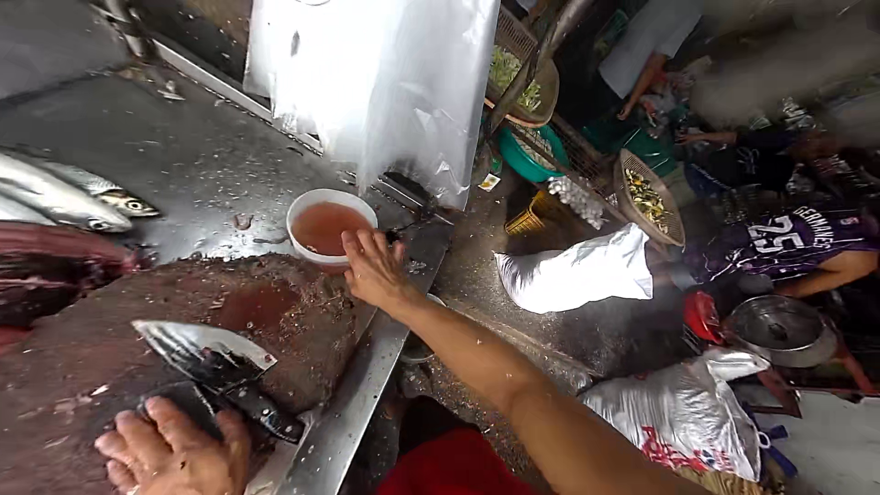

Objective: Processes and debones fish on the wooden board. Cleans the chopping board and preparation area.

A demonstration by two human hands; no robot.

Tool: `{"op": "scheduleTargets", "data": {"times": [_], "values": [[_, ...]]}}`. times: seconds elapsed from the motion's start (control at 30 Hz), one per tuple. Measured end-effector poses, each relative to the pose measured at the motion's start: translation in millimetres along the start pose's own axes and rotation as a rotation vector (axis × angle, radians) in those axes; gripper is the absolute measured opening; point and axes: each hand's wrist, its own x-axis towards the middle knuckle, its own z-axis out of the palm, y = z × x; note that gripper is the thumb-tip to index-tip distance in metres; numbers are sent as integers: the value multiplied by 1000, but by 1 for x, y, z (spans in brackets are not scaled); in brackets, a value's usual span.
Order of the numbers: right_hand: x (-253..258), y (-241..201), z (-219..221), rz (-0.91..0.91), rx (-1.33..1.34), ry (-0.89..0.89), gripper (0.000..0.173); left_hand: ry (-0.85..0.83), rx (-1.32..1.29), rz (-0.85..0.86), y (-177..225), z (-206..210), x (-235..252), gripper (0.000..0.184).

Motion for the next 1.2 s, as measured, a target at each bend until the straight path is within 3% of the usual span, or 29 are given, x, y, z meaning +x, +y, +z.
{"op": "scheduleTargets", "data": {"times": [0.13, 0.27, 0.37, 0.5, 0.63, 0.83, 1.03, 1.2], "values": [[33, 26, 1, -100, -46, -174, 50, -39, 4, 35, 39, -3, 34, 73], [58, 31, 16, -227, -86, -342, 30, -11, 36, -15, 39, 25, 68, 71], [65, 37, 17, -310, -122, -434, 28, -59, 63, -27, 40, 35, 85, 72], [47, 48, -4, -439, -154, -370, 27, -151, 85, -30, 53, 42, 105, 76], [22, 58, -45, -597, -261, -414, 17, -217, 128, -40, 65, 46, 118, 77], [-21, 36, -99, -806, -425, -527, 14, -245, 135, -27, 68, 45, 121, 77], [-75, -1, -108, -723, -338, -576, 16, -299, 97, -32, 69, 37, 123, 78], [-106, -33, -113, -504, -268, -731, 28, -298, 17, 31, 65, 35, 117, 70]]}}
